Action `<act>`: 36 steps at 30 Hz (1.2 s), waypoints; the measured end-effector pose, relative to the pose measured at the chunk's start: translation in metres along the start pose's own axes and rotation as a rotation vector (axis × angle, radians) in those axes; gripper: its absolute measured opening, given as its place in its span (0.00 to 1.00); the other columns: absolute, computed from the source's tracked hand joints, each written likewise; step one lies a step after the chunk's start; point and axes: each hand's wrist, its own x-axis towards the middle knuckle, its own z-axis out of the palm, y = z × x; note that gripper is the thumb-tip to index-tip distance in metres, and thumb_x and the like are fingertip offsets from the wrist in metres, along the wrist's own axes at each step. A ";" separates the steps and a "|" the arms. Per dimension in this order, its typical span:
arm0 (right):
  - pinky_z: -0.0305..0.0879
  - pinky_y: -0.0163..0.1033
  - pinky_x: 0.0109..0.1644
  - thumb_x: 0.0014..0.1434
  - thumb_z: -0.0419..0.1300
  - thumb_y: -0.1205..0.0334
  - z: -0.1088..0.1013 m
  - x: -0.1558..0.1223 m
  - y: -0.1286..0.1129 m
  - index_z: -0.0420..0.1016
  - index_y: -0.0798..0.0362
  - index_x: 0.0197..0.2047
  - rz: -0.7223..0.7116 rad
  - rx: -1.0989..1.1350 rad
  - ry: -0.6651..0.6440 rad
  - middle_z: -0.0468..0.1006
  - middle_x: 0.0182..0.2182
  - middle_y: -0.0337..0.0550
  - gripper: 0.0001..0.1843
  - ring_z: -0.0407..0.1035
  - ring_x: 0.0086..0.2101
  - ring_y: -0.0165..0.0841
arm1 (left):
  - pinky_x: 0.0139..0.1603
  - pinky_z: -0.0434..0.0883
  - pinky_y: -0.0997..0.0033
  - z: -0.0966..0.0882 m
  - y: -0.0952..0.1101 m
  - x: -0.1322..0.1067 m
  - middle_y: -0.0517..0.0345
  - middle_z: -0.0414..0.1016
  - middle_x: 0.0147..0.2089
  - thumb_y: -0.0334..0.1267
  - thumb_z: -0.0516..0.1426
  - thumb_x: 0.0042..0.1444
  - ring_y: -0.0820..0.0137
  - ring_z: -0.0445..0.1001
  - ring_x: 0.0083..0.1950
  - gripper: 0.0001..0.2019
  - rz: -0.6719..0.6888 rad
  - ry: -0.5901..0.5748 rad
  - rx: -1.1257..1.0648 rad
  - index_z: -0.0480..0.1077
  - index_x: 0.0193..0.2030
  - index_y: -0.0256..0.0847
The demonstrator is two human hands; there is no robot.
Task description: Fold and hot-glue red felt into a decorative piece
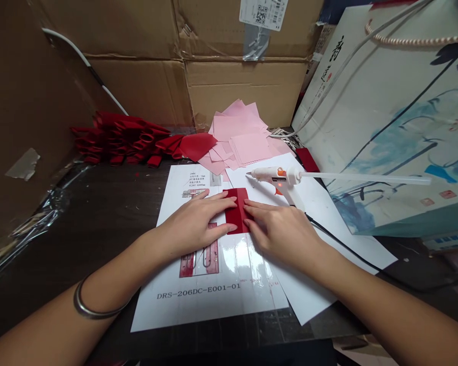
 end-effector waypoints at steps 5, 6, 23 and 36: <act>0.67 0.44 0.32 0.61 0.54 0.64 0.000 0.000 0.002 0.79 0.51 0.51 -0.011 0.040 0.032 0.83 0.45 0.42 0.18 0.79 0.34 0.40 | 0.69 0.56 0.44 0.000 0.000 0.000 0.53 0.70 0.63 0.44 0.57 0.62 0.59 0.66 0.66 0.23 -0.013 -0.008 -0.008 0.64 0.63 0.45; 0.69 0.44 0.35 0.59 0.54 0.66 -0.001 0.000 0.002 0.79 0.51 0.50 -0.013 0.070 0.075 0.83 0.45 0.42 0.18 0.79 0.36 0.40 | 0.69 0.56 0.44 0.000 0.000 0.000 0.53 0.70 0.64 0.45 0.57 0.62 0.59 0.66 0.66 0.23 -0.015 -0.006 -0.007 0.64 0.63 0.46; 0.66 0.38 0.39 0.56 0.50 0.73 0.000 0.002 -0.005 0.77 0.50 0.50 -0.239 0.202 -0.035 0.82 0.46 0.41 0.23 0.75 0.39 0.34 | 0.72 0.45 0.43 -0.003 0.000 0.000 0.56 0.75 0.58 0.48 0.58 0.62 0.62 0.73 0.57 0.19 -0.052 -0.004 -0.008 0.68 0.57 0.46; 0.59 0.43 0.31 0.59 0.48 0.68 -0.002 0.005 -0.012 0.70 0.59 0.58 -0.329 -0.038 -0.178 0.75 0.57 0.46 0.25 0.76 0.33 0.37 | 0.72 0.44 0.40 -0.009 -0.002 -0.003 0.55 0.66 0.67 0.38 0.47 0.66 0.61 0.64 0.66 0.20 -0.078 -0.068 -0.017 0.63 0.64 0.46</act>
